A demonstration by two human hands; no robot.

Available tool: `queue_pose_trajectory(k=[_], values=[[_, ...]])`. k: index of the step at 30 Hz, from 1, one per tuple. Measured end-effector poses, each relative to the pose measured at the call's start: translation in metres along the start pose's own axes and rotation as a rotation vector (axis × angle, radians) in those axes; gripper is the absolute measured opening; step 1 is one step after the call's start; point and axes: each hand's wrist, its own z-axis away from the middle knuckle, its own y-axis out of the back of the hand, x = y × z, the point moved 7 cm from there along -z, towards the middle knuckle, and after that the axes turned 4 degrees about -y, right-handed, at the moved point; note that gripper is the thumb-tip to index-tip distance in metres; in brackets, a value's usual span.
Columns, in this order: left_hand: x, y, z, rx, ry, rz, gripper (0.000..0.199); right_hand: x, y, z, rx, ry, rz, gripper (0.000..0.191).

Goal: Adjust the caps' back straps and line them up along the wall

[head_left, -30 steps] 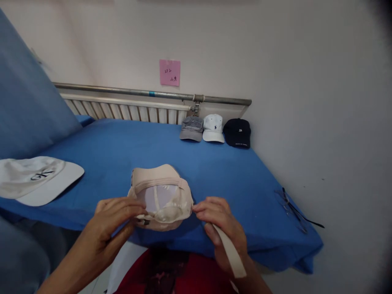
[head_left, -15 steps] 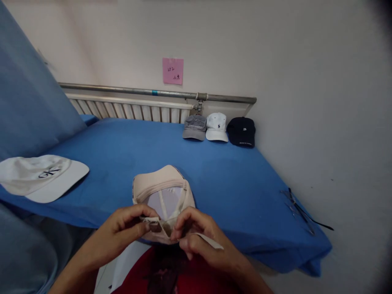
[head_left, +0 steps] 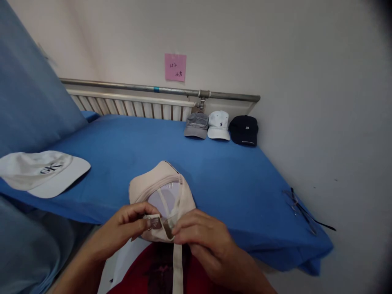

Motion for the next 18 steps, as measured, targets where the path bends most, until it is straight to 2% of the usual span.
queue_pose_trajectory(k=[2, 7, 10, 13, 15, 18], values=[[0.001, -0.001, 0.000, 0.001, -0.007, 0.001, 0.019, -0.010, -0.004, 0.000, -0.074, 0.019, 0.133, 0.030], [0.002, -0.001, 0.000, 0.012, 0.004, 0.013, 0.016, -0.013, -0.042, 0.008, -0.456, 0.041, 0.345, 0.018], [0.005, -0.004, 0.000, 0.002, -0.002, 0.030, 0.014, -0.005, -0.052, 0.010, -0.536, 0.041, 0.406, 0.020], [0.005, -0.005, 0.000, -0.011, -0.005, 0.028, 0.012, -0.006, -0.049, 0.006, -0.492, 0.120, 0.330, 0.019], [0.005, -0.005, -0.001, -0.013, -0.012, 0.026, 0.012, -0.008, -0.041, 0.002, -0.388, 0.140, 0.292, 0.016], [0.005, -0.005, -0.001, -0.013, -0.028, -0.007, 0.012, -0.007, -0.031, -0.003, -0.247, 0.102, 0.307, 0.025]])
